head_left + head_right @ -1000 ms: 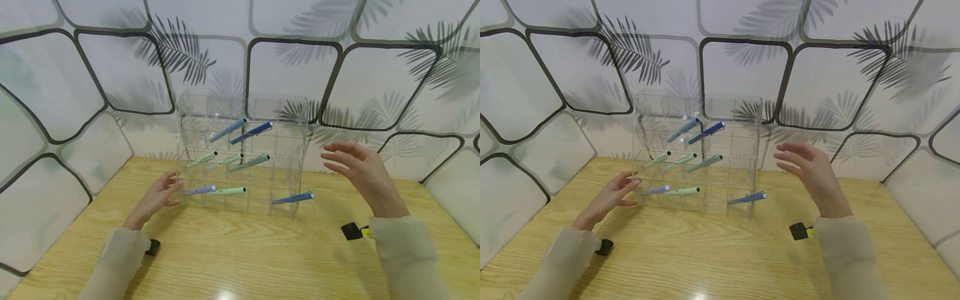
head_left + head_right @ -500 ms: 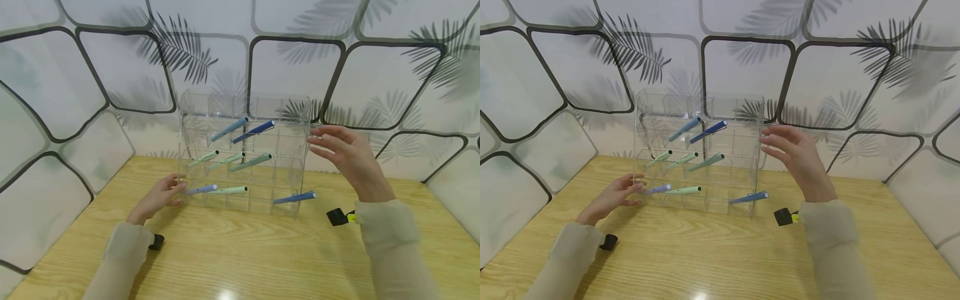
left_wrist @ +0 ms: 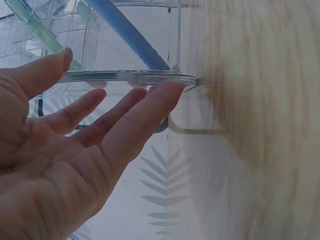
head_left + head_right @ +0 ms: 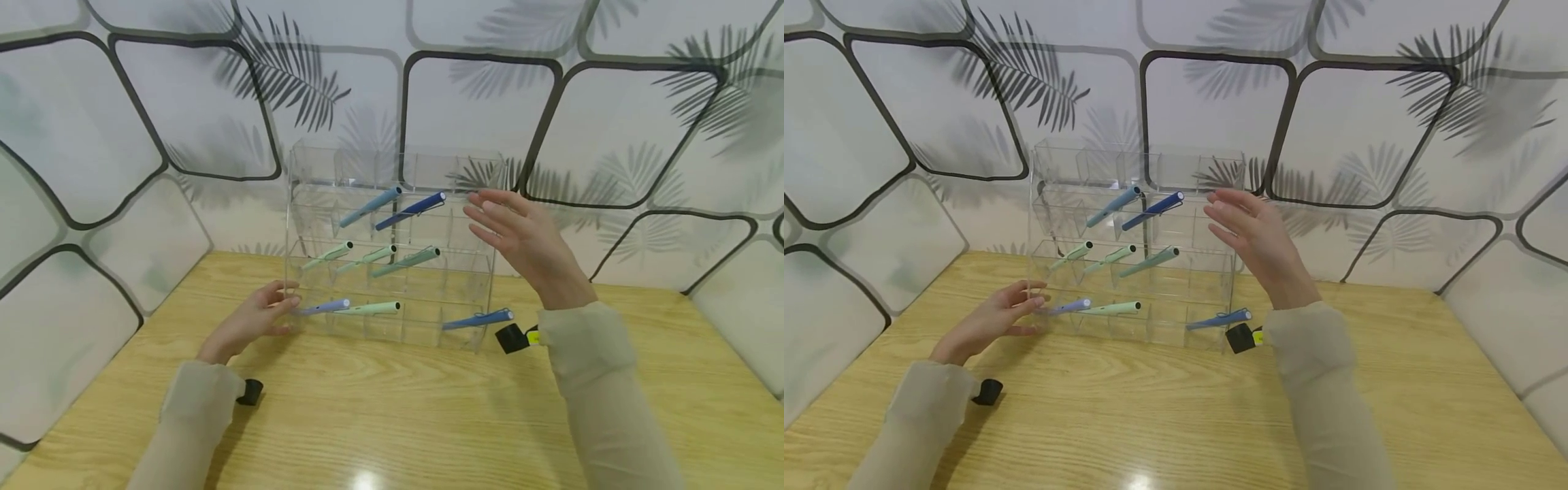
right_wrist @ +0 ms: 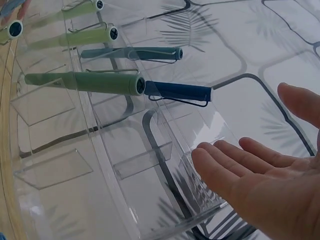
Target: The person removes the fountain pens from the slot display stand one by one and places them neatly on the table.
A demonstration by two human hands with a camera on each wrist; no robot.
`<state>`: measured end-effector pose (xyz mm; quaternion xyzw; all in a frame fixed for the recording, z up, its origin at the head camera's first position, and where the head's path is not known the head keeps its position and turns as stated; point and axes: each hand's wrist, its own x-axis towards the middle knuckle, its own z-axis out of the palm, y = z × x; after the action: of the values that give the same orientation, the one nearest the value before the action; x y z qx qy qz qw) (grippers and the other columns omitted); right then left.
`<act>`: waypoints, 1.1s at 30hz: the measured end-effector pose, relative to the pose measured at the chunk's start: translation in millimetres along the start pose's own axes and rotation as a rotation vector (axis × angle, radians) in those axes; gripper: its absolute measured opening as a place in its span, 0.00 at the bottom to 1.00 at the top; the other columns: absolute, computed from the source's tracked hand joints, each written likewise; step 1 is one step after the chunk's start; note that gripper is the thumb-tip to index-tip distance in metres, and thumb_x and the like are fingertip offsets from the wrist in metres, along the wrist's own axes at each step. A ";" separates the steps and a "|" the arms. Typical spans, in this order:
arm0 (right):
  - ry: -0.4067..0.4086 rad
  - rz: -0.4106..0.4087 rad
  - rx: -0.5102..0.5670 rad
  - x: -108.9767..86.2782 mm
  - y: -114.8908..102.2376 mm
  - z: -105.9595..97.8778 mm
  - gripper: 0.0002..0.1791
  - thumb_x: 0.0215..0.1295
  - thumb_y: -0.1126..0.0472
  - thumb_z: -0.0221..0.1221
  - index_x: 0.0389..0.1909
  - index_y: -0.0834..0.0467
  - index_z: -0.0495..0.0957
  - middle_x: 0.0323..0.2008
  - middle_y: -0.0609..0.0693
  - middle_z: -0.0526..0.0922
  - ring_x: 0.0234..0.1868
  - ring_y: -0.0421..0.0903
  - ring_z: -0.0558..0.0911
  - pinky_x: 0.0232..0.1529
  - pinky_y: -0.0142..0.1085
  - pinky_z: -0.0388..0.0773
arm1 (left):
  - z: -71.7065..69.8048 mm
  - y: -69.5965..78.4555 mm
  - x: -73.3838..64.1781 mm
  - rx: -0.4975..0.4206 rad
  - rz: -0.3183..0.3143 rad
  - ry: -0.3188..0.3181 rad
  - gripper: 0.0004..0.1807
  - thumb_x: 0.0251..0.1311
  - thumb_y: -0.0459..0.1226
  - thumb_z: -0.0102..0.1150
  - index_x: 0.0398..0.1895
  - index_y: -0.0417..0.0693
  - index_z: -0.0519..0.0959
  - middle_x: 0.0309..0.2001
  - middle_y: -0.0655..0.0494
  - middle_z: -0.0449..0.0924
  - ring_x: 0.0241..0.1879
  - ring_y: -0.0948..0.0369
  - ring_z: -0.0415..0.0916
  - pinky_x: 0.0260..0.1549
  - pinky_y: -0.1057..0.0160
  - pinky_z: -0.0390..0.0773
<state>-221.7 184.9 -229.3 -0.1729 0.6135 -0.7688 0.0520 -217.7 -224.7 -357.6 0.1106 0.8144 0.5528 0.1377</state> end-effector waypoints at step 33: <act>0.056 0.083 -0.044 39.9 9.0 29.6 0.29 0.79 0.67 0.49 0.75 0.73 0.54 0.77 0.61 0.53 0.74 0.57 0.62 0.70 0.45 0.68 | 1.1 -0.5 0.8 -0.020 -0.028 0.005 0.31 0.80 0.40 0.46 0.76 0.32 0.53 0.68 0.25 0.57 0.67 0.34 0.63 0.56 0.47 0.80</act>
<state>-250.4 143.7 -224.3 -0.1267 0.6380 -0.7569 0.0629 -218.1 -223.7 -358.5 0.0962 0.8106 0.5592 0.1447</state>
